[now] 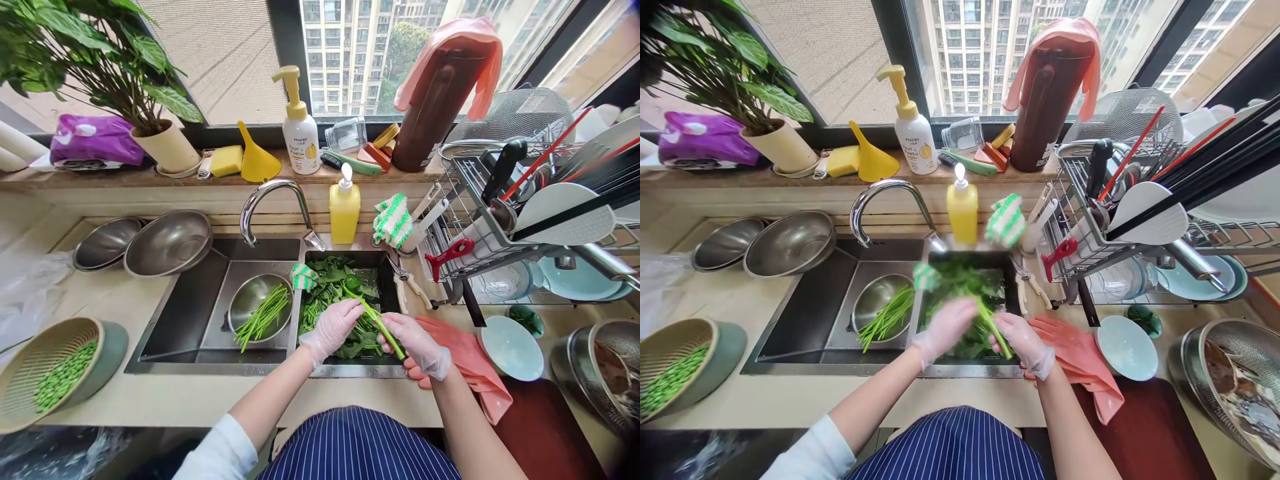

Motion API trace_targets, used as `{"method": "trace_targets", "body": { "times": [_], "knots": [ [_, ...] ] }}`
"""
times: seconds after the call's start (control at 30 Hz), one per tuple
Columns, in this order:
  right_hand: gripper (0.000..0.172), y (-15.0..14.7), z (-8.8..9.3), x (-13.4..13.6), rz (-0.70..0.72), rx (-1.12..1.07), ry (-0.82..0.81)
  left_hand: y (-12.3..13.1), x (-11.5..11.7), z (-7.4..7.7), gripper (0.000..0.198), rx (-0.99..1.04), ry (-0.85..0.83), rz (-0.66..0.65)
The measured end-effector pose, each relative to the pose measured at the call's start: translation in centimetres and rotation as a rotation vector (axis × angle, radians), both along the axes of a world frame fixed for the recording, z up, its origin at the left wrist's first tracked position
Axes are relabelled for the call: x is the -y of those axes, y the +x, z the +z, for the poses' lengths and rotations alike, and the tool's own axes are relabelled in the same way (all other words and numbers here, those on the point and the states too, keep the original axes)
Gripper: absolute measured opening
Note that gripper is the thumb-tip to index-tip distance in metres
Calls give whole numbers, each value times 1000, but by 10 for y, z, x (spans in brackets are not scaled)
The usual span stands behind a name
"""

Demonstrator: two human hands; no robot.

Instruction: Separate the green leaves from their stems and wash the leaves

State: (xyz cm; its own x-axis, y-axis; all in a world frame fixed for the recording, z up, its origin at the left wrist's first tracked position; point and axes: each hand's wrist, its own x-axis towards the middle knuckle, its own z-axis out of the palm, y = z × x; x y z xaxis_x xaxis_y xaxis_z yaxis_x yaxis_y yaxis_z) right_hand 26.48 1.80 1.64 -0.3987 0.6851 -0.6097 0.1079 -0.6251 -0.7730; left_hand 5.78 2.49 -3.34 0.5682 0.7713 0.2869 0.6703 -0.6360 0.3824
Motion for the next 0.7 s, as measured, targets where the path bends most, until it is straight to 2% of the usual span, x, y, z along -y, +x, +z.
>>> {"method": "trace_targets", "body": {
  "times": [0.07, 0.17, 0.27, 0.37, 0.47, 0.57, 0.6, 0.63, 0.7],
  "knots": [
    [42, -3, 7, 2, 47, 36, 36, 4, 2, -2, 33, 56, -10, 37],
    [42, -6, 9, 3, 52, 90, 64, 5, 4, -8, 33, 34, -48, 41],
    [40, -7, -5, 2, 1, 108, 30, 1, 7, -16, 35, 7, -137, 64],
    [37, -7, -27, -2, -110, 189, 34, -6, 10, -18, 34, 86, -243, 164],
    [35, -7, -39, -8, -140, 285, 110, -10, 13, -6, 43, 206, -326, 226],
    [31, -11, -29, -11, -60, 335, 227, -8, 13, 14, 65, 257, -350, 87],
    [31, -12, -23, -12, -38, 329, 261, -5, 13, 20, 67, 258, -344, 24],
    [31, -14, -17, -12, -19, 307, 283, -2, 12, 24, 62, 257, -333, -15],
    [34, -18, -6, -12, 1, 229, 293, 3, 10, 29, 44, 263, -299, 3]
  ]
}}
